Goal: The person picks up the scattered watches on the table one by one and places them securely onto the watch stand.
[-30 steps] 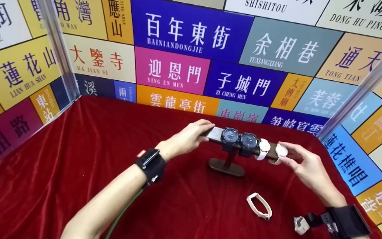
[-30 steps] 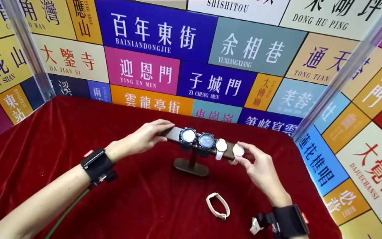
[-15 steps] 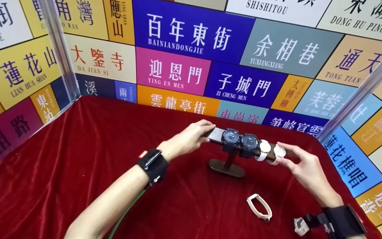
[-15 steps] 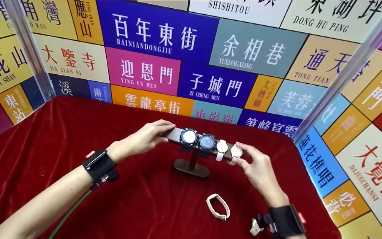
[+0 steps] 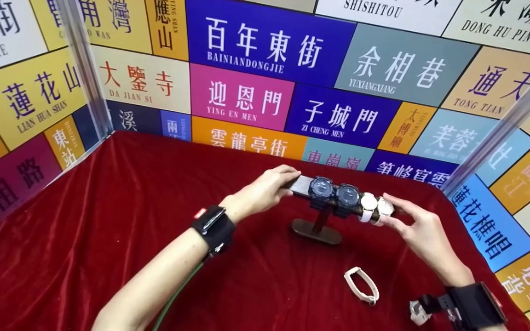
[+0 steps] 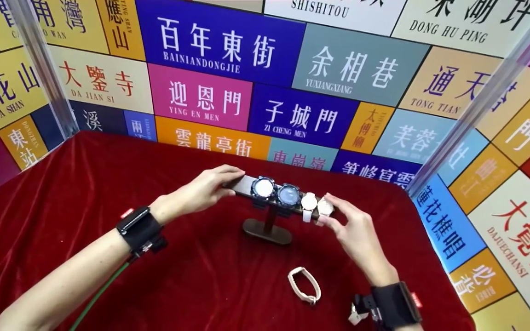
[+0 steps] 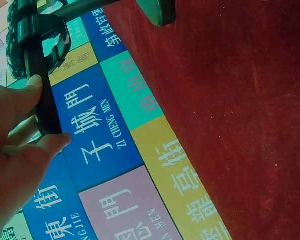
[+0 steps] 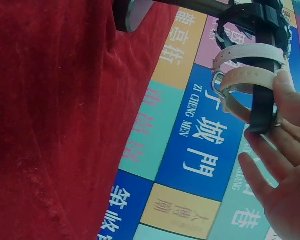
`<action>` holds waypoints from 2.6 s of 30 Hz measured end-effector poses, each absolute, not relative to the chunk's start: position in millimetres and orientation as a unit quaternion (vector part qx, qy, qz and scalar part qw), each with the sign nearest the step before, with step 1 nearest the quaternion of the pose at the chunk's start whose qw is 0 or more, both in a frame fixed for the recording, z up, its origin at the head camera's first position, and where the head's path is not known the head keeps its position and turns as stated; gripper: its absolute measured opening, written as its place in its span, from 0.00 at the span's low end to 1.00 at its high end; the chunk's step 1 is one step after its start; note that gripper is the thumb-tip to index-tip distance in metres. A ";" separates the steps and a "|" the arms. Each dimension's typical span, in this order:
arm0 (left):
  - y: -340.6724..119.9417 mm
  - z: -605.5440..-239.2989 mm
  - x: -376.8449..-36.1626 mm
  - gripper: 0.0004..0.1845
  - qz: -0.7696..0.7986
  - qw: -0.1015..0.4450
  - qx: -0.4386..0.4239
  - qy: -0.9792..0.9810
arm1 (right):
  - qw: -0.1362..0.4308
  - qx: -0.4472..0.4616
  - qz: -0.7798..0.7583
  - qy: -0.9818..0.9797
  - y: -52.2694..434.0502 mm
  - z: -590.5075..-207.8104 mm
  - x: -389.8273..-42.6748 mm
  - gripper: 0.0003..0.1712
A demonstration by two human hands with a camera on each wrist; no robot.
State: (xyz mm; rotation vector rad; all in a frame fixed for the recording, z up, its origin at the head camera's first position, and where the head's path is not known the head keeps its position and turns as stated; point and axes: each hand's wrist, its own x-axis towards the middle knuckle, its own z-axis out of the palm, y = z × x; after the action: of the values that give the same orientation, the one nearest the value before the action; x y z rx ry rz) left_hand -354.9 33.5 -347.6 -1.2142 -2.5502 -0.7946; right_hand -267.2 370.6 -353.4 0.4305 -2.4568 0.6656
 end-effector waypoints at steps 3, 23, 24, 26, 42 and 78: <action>32.9 -346.8 -351.9 0.25 -0.261 0.105 -0.407 -0.869 | 0.310 0.155 0.230 -0.909 366.5 -350.8 -261.5 0.30; 3.6 -363.3 -233.2 0.29 -0.106 0.157 -0.471 -0.862 | 0.137 0.078 0.117 -0.981 314.8 -397.1 -185.0 0.24; 1.8 -367.0 -226.4 0.29 -0.090 0.163 -0.475 -0.860 | 0.129 0.059 0.123 -0.982 311.6 -400.3 -188.0 0.27; -0.3 -373.6 -215.9 0.29 -0.069 0.181 -0.481 -0.855 | 0.107 0.025 0.126 -0.986 306.1 -404.9 -194.2 0.32; -15.5 -401.1 -205.4 0.24 -0.064 0.121 -0.481 -0.866 | 0.004 -0.034 0.137 -0.990 307.9 -415.8 -211.3 0.21; 35.6 -353.9 -219.4 0.38 -0.532 0.105 -0.490 -0.682 | 0.307 0.482 0.398 -0.717 222.2 -316.6 -180.5 0.27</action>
State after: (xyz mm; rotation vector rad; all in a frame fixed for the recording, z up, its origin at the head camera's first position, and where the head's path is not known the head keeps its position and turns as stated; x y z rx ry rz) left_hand -219.4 35.6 -353.9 -1.4446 -2.0103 -1.5682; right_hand -180.5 222.2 -316.6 1.2758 -1.8971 1.0527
